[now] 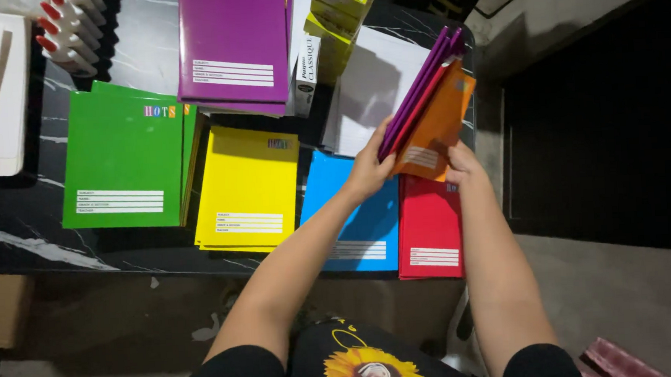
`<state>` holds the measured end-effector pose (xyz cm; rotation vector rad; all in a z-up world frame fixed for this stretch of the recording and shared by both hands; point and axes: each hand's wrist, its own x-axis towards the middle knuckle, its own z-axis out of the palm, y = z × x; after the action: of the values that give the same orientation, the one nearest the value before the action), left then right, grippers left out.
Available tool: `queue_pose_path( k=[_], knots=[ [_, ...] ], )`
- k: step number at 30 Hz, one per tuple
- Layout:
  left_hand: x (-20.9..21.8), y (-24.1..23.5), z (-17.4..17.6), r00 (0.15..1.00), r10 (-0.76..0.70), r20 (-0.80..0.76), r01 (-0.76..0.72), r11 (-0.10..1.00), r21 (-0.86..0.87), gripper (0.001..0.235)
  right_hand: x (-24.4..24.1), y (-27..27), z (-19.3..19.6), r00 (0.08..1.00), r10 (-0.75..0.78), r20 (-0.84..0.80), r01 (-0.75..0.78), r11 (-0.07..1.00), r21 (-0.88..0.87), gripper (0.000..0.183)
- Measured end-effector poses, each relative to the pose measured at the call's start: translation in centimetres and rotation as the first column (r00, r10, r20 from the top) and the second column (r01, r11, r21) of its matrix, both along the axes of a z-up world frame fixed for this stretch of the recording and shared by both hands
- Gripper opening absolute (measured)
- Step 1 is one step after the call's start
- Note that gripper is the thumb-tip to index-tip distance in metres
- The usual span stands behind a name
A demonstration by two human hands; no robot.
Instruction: Sorting various colored notebooks into organized stacks on a table.
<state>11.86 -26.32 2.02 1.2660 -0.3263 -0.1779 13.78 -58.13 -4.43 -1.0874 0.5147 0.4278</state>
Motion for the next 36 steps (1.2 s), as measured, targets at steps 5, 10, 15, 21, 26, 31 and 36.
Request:
queue_pose_path(
  k=[5, 10, 15, 21, 26, 31, 36],
  knots=[
    [-2.2, 5.1, 1.0, 1.000, -0.020, 0.006, 0.020, 1.000, 0.015, 0.077, -1.9, -0.1, 0.6, 0.979, 0.046, 0.196, -0.071, 0.990, 0.124, 0.063],
    [-4.4, 5.9, -0.4, 0.997, 0.052, -0.052, -0.056, 0.995, -0.084, 0.080, -5.0, 5.7, 4.6, 0.988, 0.024, 0.152, -0.047, 0.988, 0.150, 0.057],
    [-4.5, 3.5, 2.3, 1.000, 0.003, -0.028, -0.006, 0.994, -0.109, 0.072, -5.4, 5.6, 2.6, 0.981, -0.039, 0.189, 0.003, 0.983, 0.186, 0.058],
    [-5.0, 2.5, 6.5, 0.971, -0.239, -0.032, 0.222, 0.939, -0.263, 0.067, -7.7, 7.6, 4.9, 0.862, -0.218, 0.458, 0.180, 0.976, 0.126, 0.059],
    [-5.4, 1.9, 4.9, 0.884, -0.443, -0.151, 0.378, 0.865, -0.329, 0.078, -8.9, 7.7, 4.5, 0.862, -0.184, 0.473, 0.136, 0.982, 0.134, 0.058],
    [-6.0, 2.7, 4.6, 0.949, -0.315, -0.016, 0.315, 0.949, 0.015, 0.087, -10.3, 10.6, 4.4, 0.870, -0.160, 0.466, 0.094, 0.982, 0.161, 0.059],
    [-4.9, 7.8, 3.6, 0.873, -0.297, -0.386, 0.282, 0.955, -0.096, 0.069, -10.5, 17.1, 6.9, 0.912, -0.117, 0.393, 0.030, 0.975, 0.221, 0.065]
  ],
)
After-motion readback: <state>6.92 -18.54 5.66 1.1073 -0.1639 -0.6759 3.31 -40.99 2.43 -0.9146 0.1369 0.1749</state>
